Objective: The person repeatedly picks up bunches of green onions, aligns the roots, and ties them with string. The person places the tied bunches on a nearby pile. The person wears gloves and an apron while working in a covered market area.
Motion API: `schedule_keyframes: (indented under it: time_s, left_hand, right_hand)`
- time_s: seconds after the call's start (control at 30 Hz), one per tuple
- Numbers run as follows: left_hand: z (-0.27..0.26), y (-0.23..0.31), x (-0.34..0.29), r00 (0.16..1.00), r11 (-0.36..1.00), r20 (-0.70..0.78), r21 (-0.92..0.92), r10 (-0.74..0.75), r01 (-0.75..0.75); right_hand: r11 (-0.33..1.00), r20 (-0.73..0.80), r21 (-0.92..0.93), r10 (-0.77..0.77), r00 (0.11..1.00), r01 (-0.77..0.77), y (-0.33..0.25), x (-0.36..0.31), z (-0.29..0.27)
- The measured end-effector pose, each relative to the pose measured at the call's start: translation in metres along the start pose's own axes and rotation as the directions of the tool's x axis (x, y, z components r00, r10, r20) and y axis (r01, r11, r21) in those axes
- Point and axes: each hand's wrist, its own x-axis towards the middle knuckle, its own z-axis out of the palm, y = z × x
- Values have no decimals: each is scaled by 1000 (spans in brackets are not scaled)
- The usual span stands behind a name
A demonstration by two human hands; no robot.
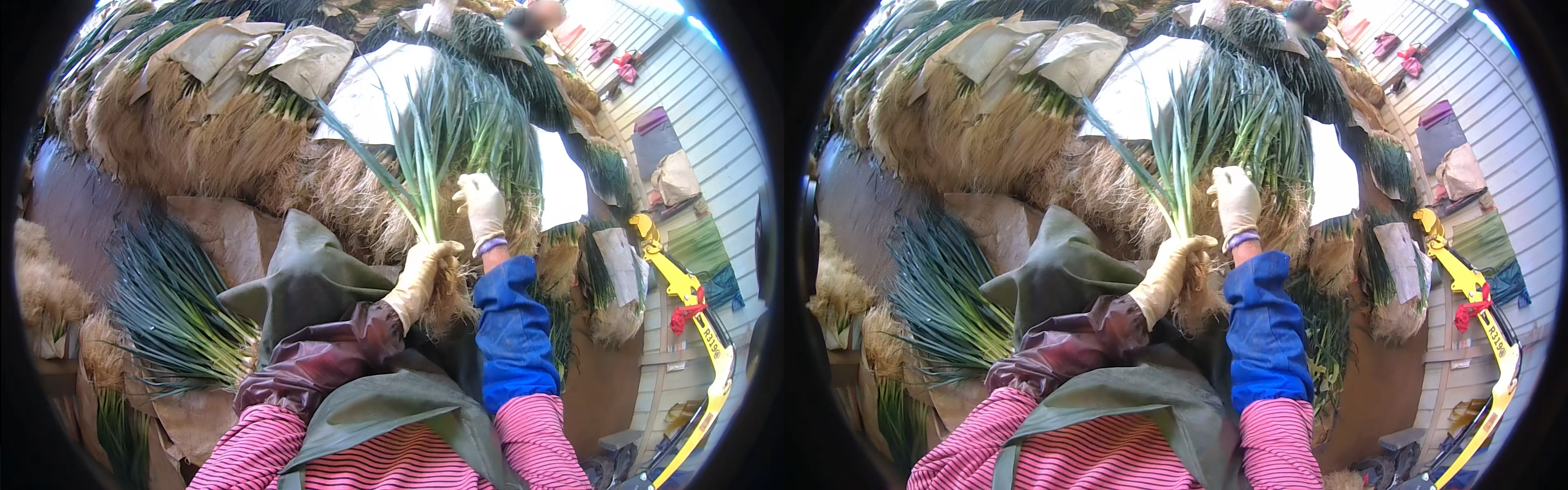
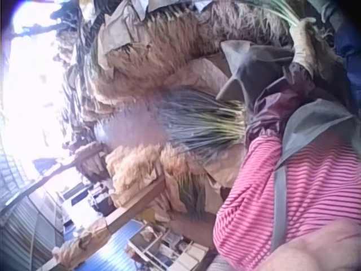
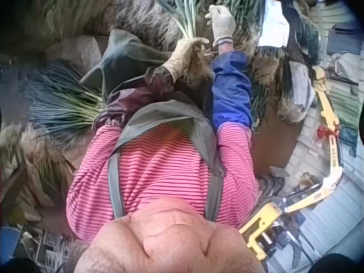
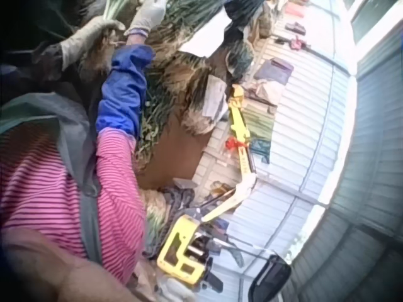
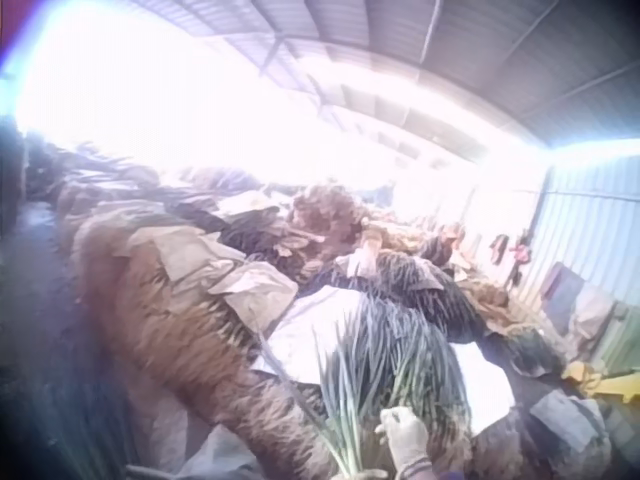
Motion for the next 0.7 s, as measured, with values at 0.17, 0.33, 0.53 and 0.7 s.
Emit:
schedule_keyframes:
  time_s: [0.17,0.33,0.53,0.7]
  left_hand:
    - [4,23,4,997,995,-51,-76,63,-67]
    - [-4,19,18,991,981,-68,-145,116,-125]
    - [-15,25,25,980,963,-85,-187,181,-194]
    - [-1,42,15,961,926,-39,-261,272,-273]
  right_hand:
    - [911,-90,-407,38,995,-72,39,15,-26]
    - [764,-75,-644,-17,997,-36,33,21,2]
    - [863,130,-506,82,988,-5,-12,35,32]
    - [670,255,-723,33,966,168,3,24,54]
